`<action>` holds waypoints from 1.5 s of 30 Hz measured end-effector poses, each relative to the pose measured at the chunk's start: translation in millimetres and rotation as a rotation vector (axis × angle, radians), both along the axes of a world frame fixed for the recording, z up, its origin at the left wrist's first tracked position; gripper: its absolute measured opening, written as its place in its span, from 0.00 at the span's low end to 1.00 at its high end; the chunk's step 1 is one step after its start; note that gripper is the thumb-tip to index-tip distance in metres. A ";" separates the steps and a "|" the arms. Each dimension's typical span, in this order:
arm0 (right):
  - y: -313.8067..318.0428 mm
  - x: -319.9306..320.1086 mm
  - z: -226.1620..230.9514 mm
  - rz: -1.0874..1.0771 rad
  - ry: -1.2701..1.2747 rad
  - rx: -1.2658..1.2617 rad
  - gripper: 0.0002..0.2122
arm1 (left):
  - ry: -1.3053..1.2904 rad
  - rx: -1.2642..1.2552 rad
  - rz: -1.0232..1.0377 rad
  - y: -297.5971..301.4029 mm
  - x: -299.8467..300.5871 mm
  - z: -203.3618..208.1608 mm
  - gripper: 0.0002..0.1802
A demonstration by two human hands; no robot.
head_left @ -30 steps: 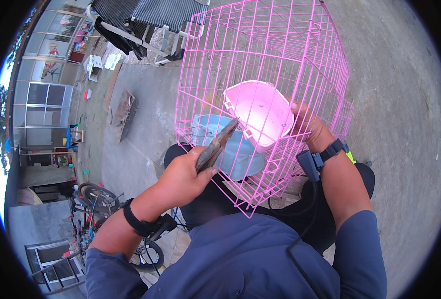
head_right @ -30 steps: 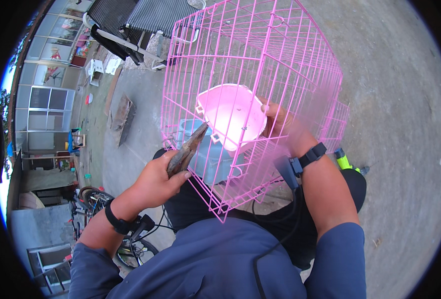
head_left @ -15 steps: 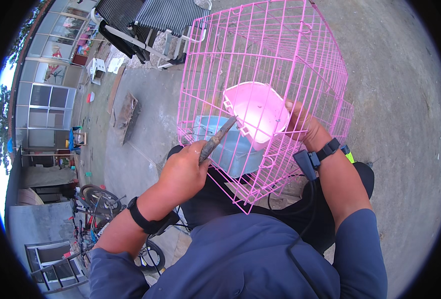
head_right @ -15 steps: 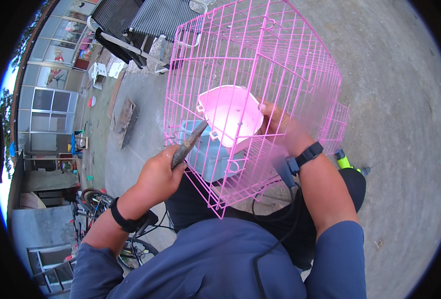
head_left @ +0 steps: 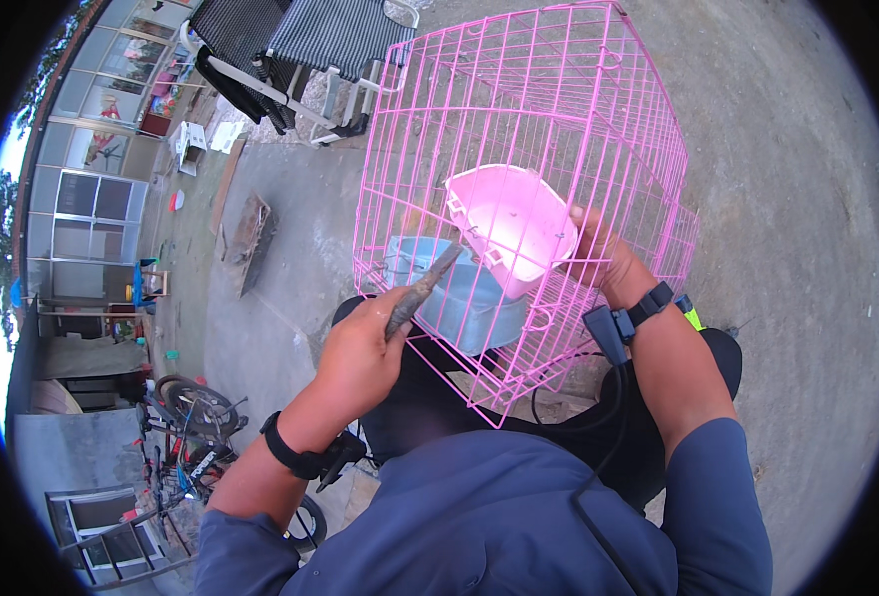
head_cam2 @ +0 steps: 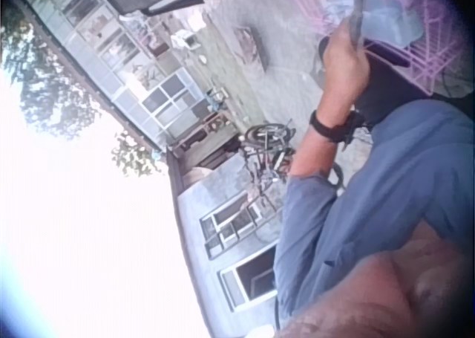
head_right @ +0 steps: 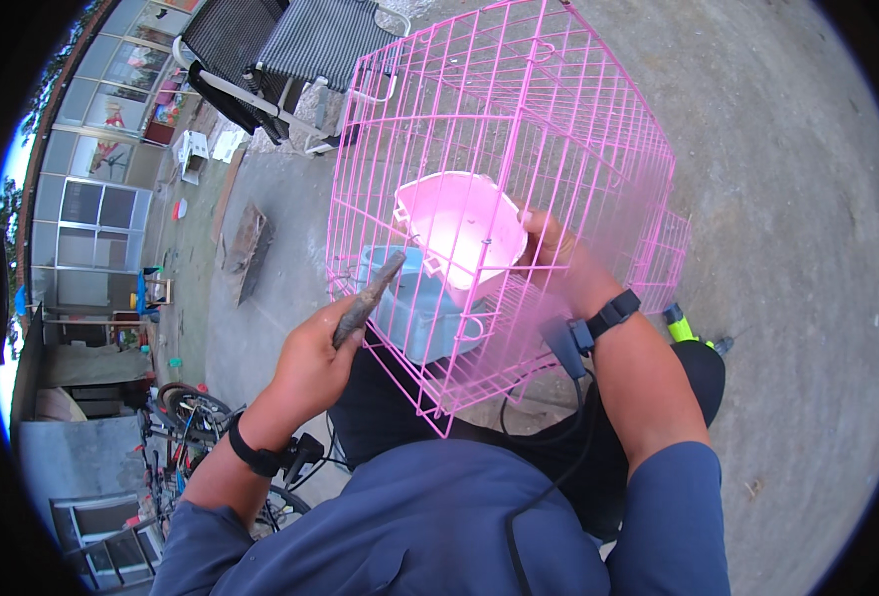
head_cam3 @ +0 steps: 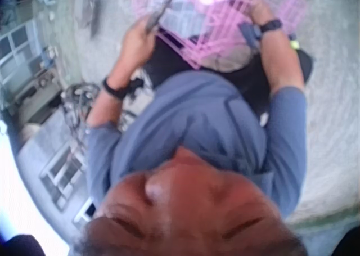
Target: The person uses pliers to bend and secure metal wires on a small pink wire cage.
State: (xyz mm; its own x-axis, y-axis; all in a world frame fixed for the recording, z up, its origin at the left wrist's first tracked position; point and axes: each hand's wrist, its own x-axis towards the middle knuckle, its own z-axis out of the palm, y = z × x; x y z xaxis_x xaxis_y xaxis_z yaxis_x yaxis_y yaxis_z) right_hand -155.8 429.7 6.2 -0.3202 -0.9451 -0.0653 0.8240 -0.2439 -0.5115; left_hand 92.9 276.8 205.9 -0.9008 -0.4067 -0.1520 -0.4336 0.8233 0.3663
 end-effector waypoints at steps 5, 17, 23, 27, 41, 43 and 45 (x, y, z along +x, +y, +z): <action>-2.1 5.6 6.8 -0.080 0.013 0.080 0.36 | 0.126 -0.034 0.032 -8.9 10.0 -12.7 0.21; -5.3 -1.4 -14.3 -0.280 0.019 0.339 0.32 | 0.355 0.078 -0.013 4.3 0.1 -50.1 0.23; -5.2 -4.8 -22.4 -0.346 0.031 0.444 0.31 | 0.336 0.227 0.042 -1.3 7.1 -62.8 0.24; -5.2 -6.7 -28.3 -0.366 0.040 0.489 0.30 | 0.365 0.243 0.036 -6.9 9.1 -69.2 0.24; 32.5 -9.2 -31.9 -0.349 0.143 0.636 0.22 | 0.412 0.292 0.061 -28.6 17.1 -95.5 0.22; 38.4 -15.8 -35.2 -0.351 0.182 0.659 0.21 | 0.421 0.335 0.080 -28.4 19.3 -98.7 0.22; 44.0 -20.6 -36.5 -0.351 0.231 0.671 0.20 | 0.415 0.384 0.103 -27.3 19.8 -96.4 0.22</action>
State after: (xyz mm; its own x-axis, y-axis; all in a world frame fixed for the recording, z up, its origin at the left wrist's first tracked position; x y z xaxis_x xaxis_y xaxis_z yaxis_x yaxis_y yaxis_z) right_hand -176.4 473.8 -30.2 -0.6674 -0.5685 -0.4811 0.6112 -0.0490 -0.7900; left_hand 112.7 249.5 109.5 -0.8752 -0.4809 0.0516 -0.2604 0.5584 0.7877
